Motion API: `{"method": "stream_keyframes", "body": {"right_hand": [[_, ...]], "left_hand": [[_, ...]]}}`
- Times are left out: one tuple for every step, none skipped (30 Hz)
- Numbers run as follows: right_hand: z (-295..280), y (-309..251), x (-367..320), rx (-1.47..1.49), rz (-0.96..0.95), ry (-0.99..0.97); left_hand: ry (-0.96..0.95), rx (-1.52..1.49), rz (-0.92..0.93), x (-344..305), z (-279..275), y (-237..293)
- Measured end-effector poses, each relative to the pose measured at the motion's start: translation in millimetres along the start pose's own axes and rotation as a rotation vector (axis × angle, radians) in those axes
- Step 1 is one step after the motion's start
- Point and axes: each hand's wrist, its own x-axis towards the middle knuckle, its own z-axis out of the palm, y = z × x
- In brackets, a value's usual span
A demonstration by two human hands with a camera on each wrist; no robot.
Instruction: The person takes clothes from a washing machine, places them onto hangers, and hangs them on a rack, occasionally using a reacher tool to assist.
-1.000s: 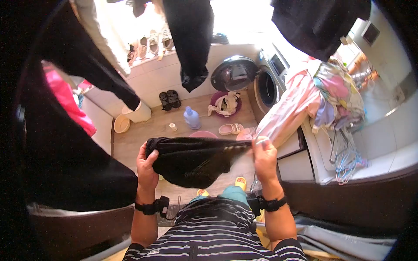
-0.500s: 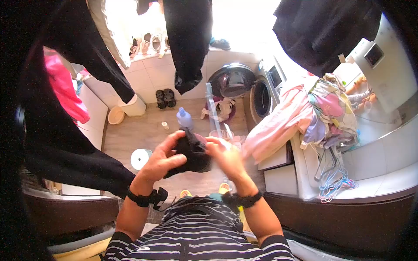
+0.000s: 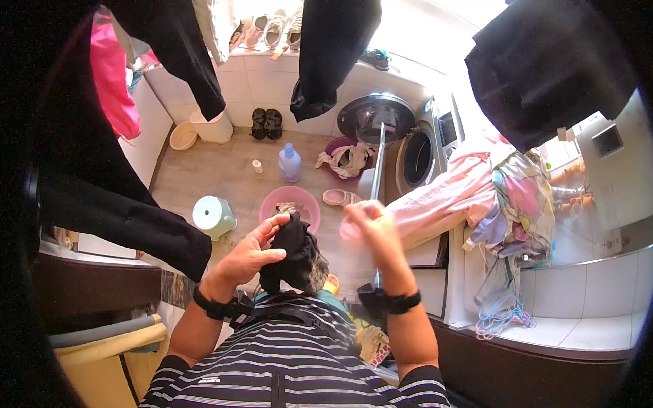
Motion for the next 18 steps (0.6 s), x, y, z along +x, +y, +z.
{"method": "stream_keyframes", "body": {"right_hand": [[16, 4, -5, -0.192, 0.004, -0.026], [27, 29, 0, -0.233, -0.153, -0.147], [39, 48, 0, -0.185, -0.14, -0.174], [48, 53, -1, -0.14, -0.124, -0.205], [46, 50, 1, -0.125, -0.069, -0.181], [46, 39, -2, -0.109, -0.012, -0.158], [47, 29, -6, -0.058, 0.024, -0.1], [46, 29, -5, 0.017, -0.044, -0.094], [40, 31, -3, 0.013, -0.051, -0.115], [33, 28, 0, 0.009, -0.059, -0.135], [27, 25, 0, 0.107, -0.086, -0.125], [24, 18, -2, 0.204, -0.114, -0.118], [25, 8, -3, 0.308, -0.13, -0.047], [21, 2, -3, 0.386, -0.145, -0.012], [15, -4, -3, 0.441, -0.155, 0.02], [9, -8, -2, 0.484, -0.167, 0.045], [2, -10, -2, 0.513, -0.183, 0.067], [-5, -8, 0, 0.519, -0.193, 0.062]], "left_hand": [[-0.012, -0.014, 0.039, 0, 6, 1], [-0.06, -0.038, 0.054, 1, 13, 0], [-0.106, -0.063, 0.076, 2, 21, -1], [-0.148, -0.092, 0.099, 2, 24, -4], [-0.131, 0.156, 0.15, 2, 23, -7], [-0.105, 0.09, 0.153, 3, 22, -10], [-0.083, 0.027, 0.154, 5, 22, -12], [-0.065, -0.036, 0.153, 6, 21, -15], [-0.042, -0.24, 0.106, 7, 20, -19], [-0.029, -0.281, 0.063, 8, 16, -23], [-0.018, -0.326, 0.02, 7, 11, -29], [-0.01, -0.371, -0.027, 5, 8, -33], [0.038, -0.336, -0.055, 2, 9, -32], [-0.014, -0.32, -0.077, 0, 6, -34], [-0.066, -0.301, -0.1, -3, 3, -35], [-0.119, -0.28, -0.124, -5, 2, -33], [-0.094, -0.227, -0.13, -10, 2, -30], [-0.089, -0.167, -0.096, -12, 2, -27]]}}
